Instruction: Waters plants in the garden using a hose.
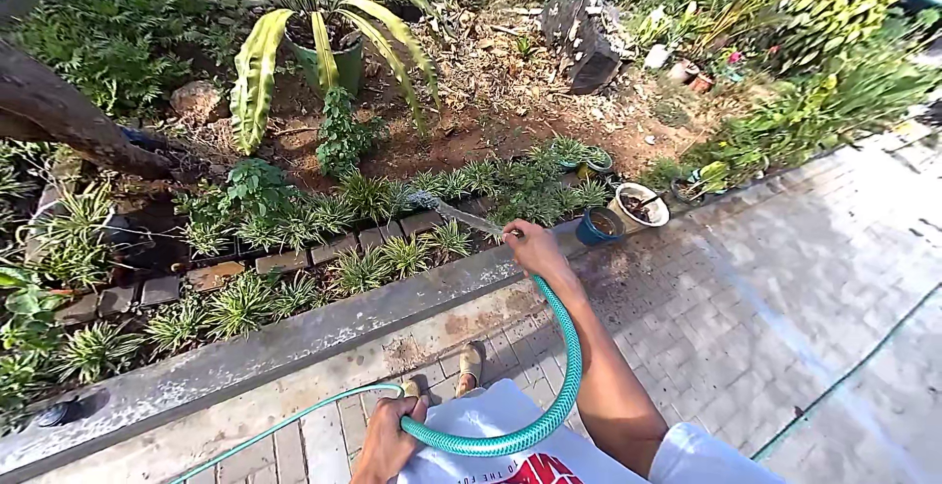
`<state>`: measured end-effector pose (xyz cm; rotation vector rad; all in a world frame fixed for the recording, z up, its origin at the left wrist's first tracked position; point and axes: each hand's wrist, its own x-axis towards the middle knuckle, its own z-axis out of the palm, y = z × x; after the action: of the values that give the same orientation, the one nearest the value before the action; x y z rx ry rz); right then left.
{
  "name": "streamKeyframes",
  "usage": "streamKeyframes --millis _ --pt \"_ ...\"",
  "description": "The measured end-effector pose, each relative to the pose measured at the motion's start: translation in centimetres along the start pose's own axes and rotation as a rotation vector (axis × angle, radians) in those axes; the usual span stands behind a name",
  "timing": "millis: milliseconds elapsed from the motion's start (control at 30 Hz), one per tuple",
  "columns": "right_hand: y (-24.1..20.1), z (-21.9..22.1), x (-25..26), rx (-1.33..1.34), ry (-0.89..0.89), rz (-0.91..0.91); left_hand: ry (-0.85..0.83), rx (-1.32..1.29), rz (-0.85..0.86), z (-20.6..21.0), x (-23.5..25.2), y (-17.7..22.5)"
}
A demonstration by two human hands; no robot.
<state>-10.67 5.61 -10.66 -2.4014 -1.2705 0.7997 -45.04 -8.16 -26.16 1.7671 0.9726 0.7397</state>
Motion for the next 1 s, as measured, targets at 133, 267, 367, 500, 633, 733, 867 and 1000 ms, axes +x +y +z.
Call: streamKeyframes --millis 133,267,367,500,633,733,867,1000 --pt "-0.5 0.2 0.3 0.004 -0.024 -0.028 0.0 -0.011 -0.018 0.0 0.0 0.1" --pt "-1.9 1.3 0.3 -0.01 -0.089 -0.071 -0.004 -0.035 -0.017 0.0 -0.3 -0.1" --pt "-2.8 2.1 0.4 -0.014 -0.115 -0.095 0.022 -0.03 -0.022 -0.3 -0.8 -0.1" --pt "-3.8 2.8 0.6 -0.03 -0.115 -0.085 0.057 -0.04 -0.063 -0.9 -1.6 -0.1" --pt "-4.7 3.3 0.8 -0.074 -0.122 -0.098 0.082 -0.032 -0.092 -1.2 -2.1 -0.1" --pt "-5.2 3.3 0.8 -0.09 -0.144 -0.123 0.106 -0.019 -0.084 -1.2 -2.1 0.1" --pt "-5.5 3.4 0.9 -0.077 -0.121 -0.139 0.118 0.007 -0.091 -1.4 -2.5 0.1" --pt "-5.7 3.5 1.0 -0.118 -0.141 -0.123 0.135 0.001 -0.084 -1.3 -2.5 0.0"
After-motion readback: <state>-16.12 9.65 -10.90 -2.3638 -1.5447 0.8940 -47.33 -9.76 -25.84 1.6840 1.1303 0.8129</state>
